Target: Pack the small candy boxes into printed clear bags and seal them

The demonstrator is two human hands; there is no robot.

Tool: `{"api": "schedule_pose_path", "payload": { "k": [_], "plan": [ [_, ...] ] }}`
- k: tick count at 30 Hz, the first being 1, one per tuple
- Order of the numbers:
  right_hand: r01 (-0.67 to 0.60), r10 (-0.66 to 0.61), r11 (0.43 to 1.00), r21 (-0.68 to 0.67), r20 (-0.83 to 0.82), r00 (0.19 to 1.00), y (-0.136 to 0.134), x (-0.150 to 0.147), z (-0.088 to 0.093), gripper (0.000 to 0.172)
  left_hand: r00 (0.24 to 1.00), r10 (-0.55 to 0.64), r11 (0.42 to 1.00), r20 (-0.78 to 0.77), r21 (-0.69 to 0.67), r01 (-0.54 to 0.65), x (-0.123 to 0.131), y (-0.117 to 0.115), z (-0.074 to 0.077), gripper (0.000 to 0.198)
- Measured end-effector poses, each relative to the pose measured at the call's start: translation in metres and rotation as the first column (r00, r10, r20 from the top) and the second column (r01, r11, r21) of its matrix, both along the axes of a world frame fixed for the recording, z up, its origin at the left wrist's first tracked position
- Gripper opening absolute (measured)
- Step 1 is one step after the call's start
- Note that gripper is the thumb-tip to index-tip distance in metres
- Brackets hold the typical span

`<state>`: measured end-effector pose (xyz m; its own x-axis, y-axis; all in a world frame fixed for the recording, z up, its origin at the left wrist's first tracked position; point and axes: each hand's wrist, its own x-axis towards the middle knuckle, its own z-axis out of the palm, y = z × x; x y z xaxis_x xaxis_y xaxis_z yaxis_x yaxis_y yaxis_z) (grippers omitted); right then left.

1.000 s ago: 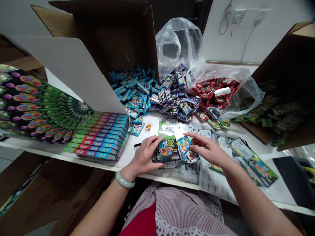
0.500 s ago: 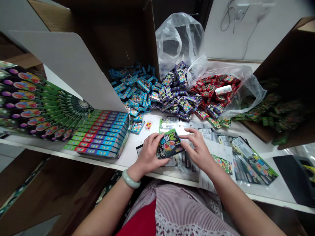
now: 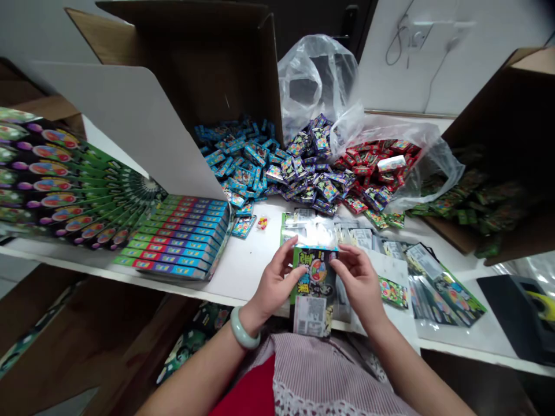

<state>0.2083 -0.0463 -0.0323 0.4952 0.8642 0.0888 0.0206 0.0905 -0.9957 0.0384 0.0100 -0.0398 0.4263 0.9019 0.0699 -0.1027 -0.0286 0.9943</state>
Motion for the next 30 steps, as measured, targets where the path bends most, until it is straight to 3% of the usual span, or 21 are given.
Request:
{"api": "schedule_pose_path", "payload": {
  "k": [3, 7, 9, 13, 18, 25, 30],
  "plan": [
    [-0.059, 0.067, 0.996, -0.072, 0.115, 0.991, -0.011, 0.004, -0.009, 0.027, 1.000, -0.026, 0.999, -0.017, -0.045, 0.026, -0.002, -0.004, -0.009, 0.049],
    [-0.237, 0.265, 0.959, -0.155, 0.197, 0.944, -0.012, 0.017, -0.004, 0.016, 0.993, 0.055, 0.998, -0.103, 0.020, -0.054, -0.001, 0.001, 0.000, 0.018],
    [-0.276, 0.297, 0.951, -0.138, 0.162, 0.941, -0.006, 0.023, 0.003, 0.013, 0.991, 0.078, 0.996, -0.107, 0.060, -0.072, 0.002, 0.005, 0.008, 0.018],
    [-0.341, 0.343, 0.928, -0.149, -0.014, 0.939, 0.003, 0.029, 0.016, 0.019, 0.998, 0.062, 0.998, -0.018, -0.020, -0.062, 0.004, 0.010, 0.017, 0.016],
    [-0.423, 0.444, 0.895, -0.142, 0.192, 0.875, 0.001, 0.027, 0.027, 0.012, 1.000, -0.016, 0.998, -0.004, 0.066, 0.016, -0.002, 0.007, 0.021, 0.009],
    [-0.429, 0.488, 0.840, -0.332, 0.116, 0.865, 0.014, 0.019, 0.041, 0.015, 0.997, -0.013, 1.000, -0.073, -0.024, 0.011, 0.004, 0.014, 0.035, 0.008],
    [-0.481, 0.552, 0.822, -0.305, 0.220, 0.805, 0.015, 0.019, 0.042, 0.013, 0.994, -0.100, 0.994, -0.044, 0.034, 0.102, 0.001, 0.018, 0.033, 0.012]
  ]
}}
